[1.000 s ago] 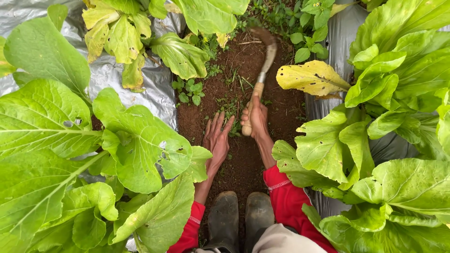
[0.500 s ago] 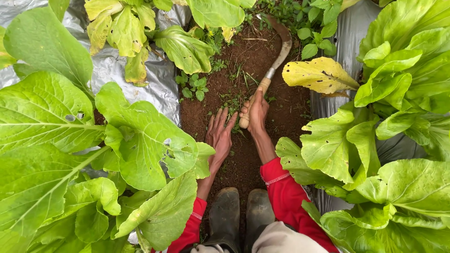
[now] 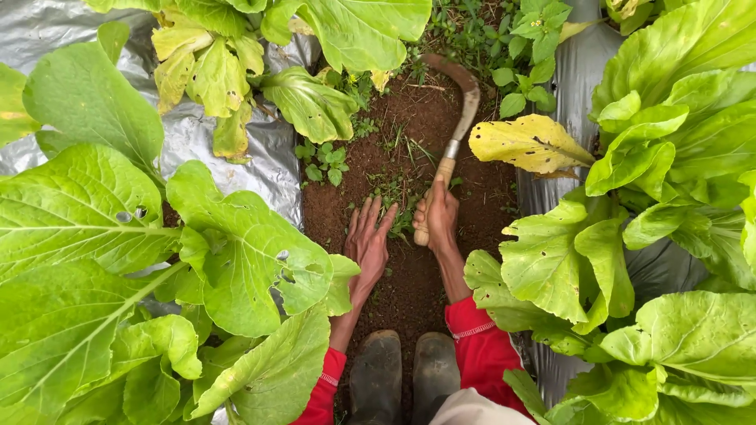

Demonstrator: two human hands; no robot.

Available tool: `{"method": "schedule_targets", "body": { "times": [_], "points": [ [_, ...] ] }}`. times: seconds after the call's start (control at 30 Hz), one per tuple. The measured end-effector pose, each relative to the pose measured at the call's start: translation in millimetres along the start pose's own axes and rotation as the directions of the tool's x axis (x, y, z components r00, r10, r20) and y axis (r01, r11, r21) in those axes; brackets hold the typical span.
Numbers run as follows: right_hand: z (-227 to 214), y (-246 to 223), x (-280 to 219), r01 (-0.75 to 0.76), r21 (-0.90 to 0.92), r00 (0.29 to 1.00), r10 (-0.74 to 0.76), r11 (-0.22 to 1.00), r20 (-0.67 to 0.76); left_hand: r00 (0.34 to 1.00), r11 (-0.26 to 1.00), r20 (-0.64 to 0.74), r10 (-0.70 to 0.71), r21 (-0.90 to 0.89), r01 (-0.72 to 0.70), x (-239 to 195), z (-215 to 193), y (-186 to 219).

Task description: The person is weeding a vegetable patch by scraping the soil with a hand sickle and pulling weeds out by hand between rows of plants.

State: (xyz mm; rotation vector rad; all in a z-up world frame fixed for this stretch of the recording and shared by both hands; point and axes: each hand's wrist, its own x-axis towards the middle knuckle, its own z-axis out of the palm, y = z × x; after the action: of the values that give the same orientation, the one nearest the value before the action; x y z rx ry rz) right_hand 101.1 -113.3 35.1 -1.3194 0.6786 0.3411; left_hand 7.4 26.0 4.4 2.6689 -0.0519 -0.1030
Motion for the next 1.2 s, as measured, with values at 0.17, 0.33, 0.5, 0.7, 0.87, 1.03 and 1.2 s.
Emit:
{"method": "schedule_targets", "body": {
  "times": [0.17,0.33,0.5,0.7,0.87,1.03,1.2],
  "points": [
    [13,-19,21,0.124,-0.032,0.992,-0.125,0.992,-0.015,0.998,0.999,-0.048,0.029,-0.013,-0.03,-2,-7,5],
    [2,-8,15,0.104,-0.122,0.994,-0.099,0.987,0.042,0.996,0.998,-0.08,0.04,-0.046,-0.044,3,1,0],
    [6,-25,32,0.181,-0.132,0.983,-0.185,0.975,-0.014,0.996,0.993,-0.064,0.068,-0.089,-0.073,-3,-3,-2],
    [-9,-16,2,0.082,-0.122,0.996,-0.085,0.989,-0.019,0.996,0.997,-0.062,0.063,-0.033,-0.065,-5,-19,8],
    [0,-23,27,0.067,-0.059,0.998,-0.067,0.996,0.006,0.994,0.995,-0.076,0.072,-0.059,-0.077,-3,-6,0],
    [-16,-12,-6,-0.088,-0.061,0.994,0.091,0.994,0.056,0.995,0.992,-0.078,0.063,-0.105,-0.071,-2,-5,1],
    [-7,-17,24,-0.065,0.062,0.996,0.061,0.996,0.066,0.991,0.994,-0.123,0.048,-0.087,-0.059,-2,-13,13]
  ]
}}
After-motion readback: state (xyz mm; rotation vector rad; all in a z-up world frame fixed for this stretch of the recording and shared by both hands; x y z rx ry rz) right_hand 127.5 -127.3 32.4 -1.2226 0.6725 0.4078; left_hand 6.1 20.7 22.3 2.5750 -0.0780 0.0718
